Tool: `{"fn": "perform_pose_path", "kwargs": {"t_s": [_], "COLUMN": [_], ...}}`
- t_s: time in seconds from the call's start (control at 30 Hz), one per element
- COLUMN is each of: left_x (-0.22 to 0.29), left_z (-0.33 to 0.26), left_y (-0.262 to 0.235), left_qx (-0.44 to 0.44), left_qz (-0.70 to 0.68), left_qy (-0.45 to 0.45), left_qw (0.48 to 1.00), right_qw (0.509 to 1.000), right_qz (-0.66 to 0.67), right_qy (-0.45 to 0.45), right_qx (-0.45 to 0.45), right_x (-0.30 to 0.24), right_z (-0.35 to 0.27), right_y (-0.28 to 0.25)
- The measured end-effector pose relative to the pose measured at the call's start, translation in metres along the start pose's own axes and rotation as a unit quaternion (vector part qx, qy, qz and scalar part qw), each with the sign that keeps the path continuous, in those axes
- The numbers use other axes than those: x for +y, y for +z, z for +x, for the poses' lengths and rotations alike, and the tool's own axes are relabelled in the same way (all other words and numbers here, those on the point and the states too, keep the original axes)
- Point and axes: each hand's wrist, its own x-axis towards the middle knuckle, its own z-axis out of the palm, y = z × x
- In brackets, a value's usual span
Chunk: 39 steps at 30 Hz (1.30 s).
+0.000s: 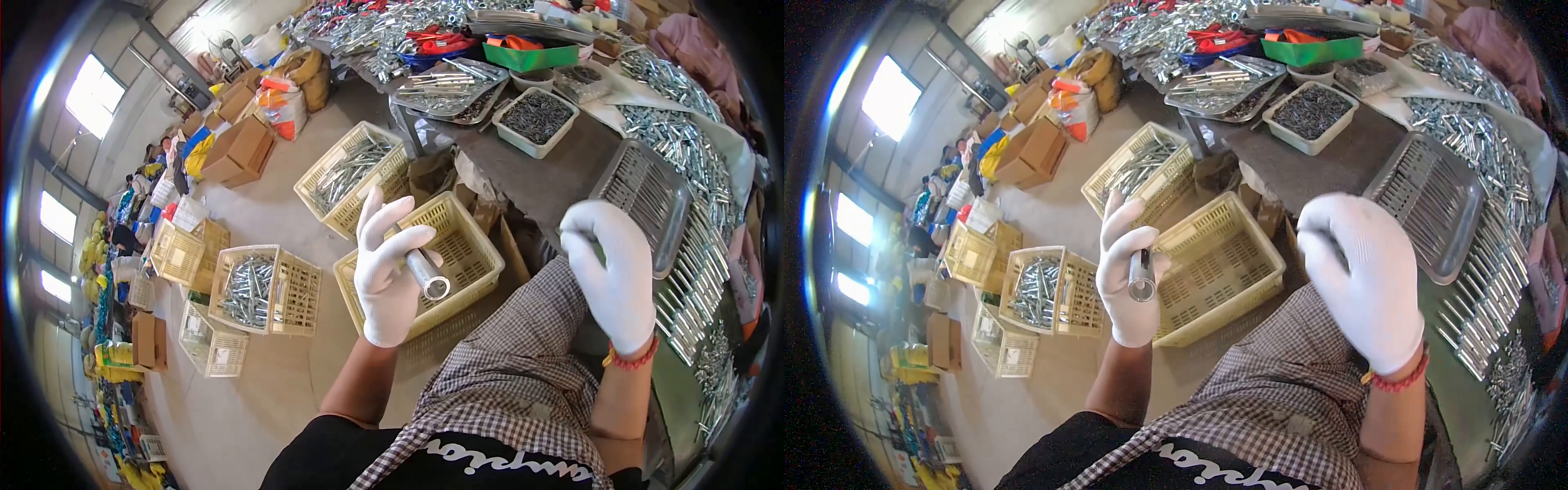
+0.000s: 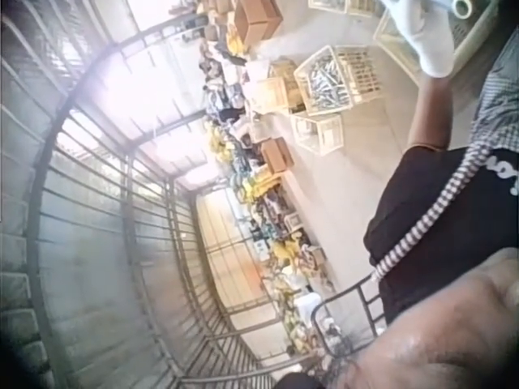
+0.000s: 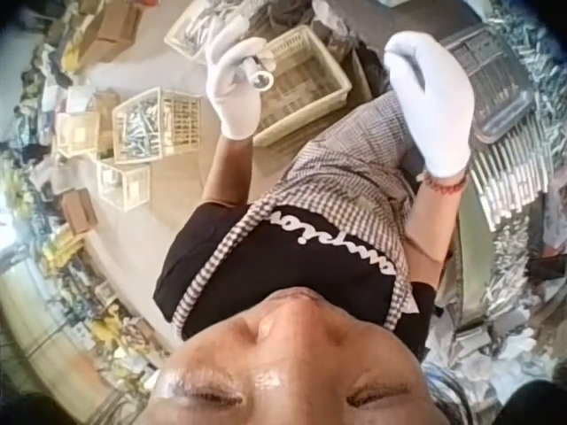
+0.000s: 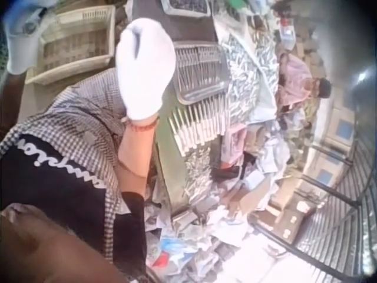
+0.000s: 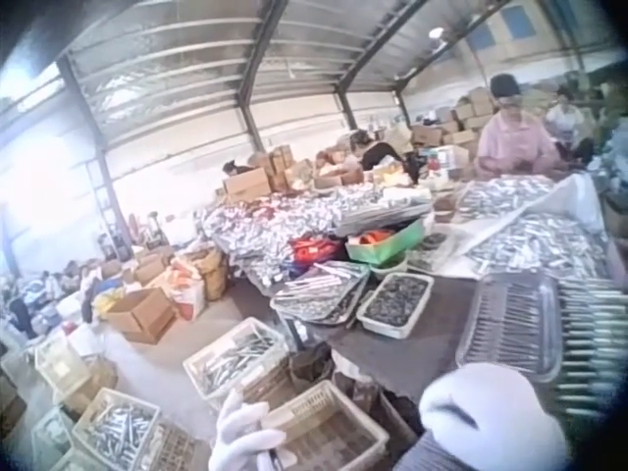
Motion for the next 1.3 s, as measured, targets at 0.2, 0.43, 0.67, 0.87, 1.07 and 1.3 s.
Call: {"fn": "perform_pose_path", "kwargs": {"t_s": [0.2,0.43,0.67,0.87,1.07,1.3], "left_x": [0.003,0.011,-0.014,0.012,-0.007,0.001], "left_z": [-0.001,-0.011,-0.022,-0.013,-0.031,-0.025], "left_y": [0.007,0.019,0.039,0.049,0.06,0.063], "left_qx": [-0.037,-0.053,-0.053,0.128,0.083,0.159], "left_qz": [0.006,-0.471,-0.385,-0.654,-0.704,-0.703], "left_qy": [0.017,-0.275,-0.31,-0.479,-0.453,-0.496], "left_qw": [0.999,0.836,0.868,0.571,0.541,0.485], "right_qw": [0.994,0.989,0.971,0.968,0.973,0.973], "right_qz": [-0.065,-0.095,-0.18,-0.185,-0.161,-0.165], "right_qy": [-0.073,-0.073,-0.094,-0.101,-0.105,-0.1], "right_qx": [0.048,0.092,0.123,0.14,0.125,0.127], "right_x": [-0.015,-0.018,-0.018,-0.017,-0.013,-0.015], "right_z": [-0.027,-0.039,-0.045,-0.05,-0.051,-0.048], "right_y": [-0.015,-0.018,-0.026,-0.023,-0.02,-0.025]}}
